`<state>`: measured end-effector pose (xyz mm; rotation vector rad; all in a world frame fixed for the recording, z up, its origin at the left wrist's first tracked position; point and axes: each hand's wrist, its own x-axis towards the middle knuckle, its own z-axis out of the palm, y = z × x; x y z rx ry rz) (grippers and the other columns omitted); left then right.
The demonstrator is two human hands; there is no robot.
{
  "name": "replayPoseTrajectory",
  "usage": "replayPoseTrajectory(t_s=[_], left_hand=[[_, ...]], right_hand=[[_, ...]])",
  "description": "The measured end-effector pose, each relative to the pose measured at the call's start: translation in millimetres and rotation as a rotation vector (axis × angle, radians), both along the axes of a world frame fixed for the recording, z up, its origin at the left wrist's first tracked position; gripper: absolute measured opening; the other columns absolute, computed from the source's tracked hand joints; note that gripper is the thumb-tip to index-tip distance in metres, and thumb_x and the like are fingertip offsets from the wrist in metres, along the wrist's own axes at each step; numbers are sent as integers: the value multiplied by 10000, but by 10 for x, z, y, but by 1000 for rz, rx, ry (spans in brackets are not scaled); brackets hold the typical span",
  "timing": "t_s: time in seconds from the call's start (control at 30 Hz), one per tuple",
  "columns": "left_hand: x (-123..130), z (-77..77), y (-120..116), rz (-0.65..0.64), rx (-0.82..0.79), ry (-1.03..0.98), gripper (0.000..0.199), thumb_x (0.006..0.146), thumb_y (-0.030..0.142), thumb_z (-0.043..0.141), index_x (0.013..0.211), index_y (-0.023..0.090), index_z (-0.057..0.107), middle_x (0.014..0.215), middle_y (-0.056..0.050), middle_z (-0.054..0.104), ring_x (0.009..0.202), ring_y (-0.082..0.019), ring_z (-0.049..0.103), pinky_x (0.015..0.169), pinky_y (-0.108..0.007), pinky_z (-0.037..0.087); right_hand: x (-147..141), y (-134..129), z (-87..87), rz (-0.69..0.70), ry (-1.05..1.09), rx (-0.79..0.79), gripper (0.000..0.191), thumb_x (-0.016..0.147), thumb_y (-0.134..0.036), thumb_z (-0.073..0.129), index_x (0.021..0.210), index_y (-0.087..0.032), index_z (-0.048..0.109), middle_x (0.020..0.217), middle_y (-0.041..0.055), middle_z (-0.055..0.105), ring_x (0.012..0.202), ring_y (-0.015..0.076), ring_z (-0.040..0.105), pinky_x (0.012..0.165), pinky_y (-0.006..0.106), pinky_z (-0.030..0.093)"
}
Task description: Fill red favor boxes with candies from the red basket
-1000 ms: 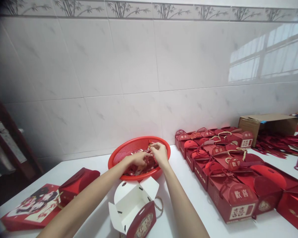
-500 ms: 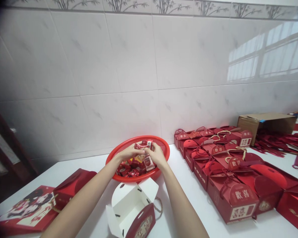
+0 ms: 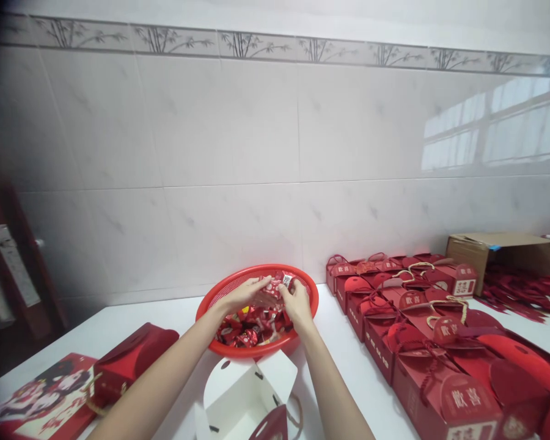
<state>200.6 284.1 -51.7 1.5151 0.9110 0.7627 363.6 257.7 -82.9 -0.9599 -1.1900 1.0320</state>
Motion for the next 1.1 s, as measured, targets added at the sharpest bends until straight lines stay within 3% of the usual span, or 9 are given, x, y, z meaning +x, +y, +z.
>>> replayPoseTrajectory(t_s=[0.23,0.37,0.53,0.7,0.87,1.0,1.1], left_hand=[[-5,-3,42,165,46,-66,592,637,643,800,967,158,712,655,-37,734,739,-236,731,806,-360,542],[4,16,25,187,80,-99,529,638,616,809,879,155,710,661,-30,728,721,-227,723,819,-371,547],[10,30,-17,205,216,-120,449,651,574,807,683,166,624,578,26,619,598,-150,617,672,-290,517],[-7,4,33,286,293,-128,523,624,601,795,562,184,485,510,66,470,488,-85,429,534,-236,402],[-31,-19,76,345,345,-109,486,690,637,705,656,176,554,596,13,565,576,-137,527,586,-265,443],[-60,-70,124,399,385,-28,425,698,565,717,647,171,566,604,11,572,574,-139,520,574,-263,427],[-85,-131,186,427,415,62,371,726,497,694,602,168,575,569,9,564,570,-155,537,583,-277,437]], right_hand=[[-20,-15,30,-31,67,-60,293,709,-367,644,947,-200,605,968,82,749,641,224,715,550,318,558],[-17,-22,49,-48,71,-70,285,701,-357,632,934,-194,609,938,79,750,649,222,714,549,311,557],[-5,-56,77,-53,49,-53,283,695,-357,619,917,-182,635,956,84,753,811,238,718,598,292,568],[-11,-61,61,8,-16,-37,208,672,-293,623,835,-171,665,871,82,765,776,245,717,574,286,550],[-9,-27,9,61,-101,-11,153,648,-211,616,787,-169,665,803,61,766,754,240,714,600,297,555],[9,-6,-30,43,-176,9,164,693,-217,624,844,-180,677,864,57,769,810,232,711,684,315,561],[18,5,-46,21,-244,28,118,700,-201,637,807,-196,685,796,28,754,788,219,691,723,313,544]])
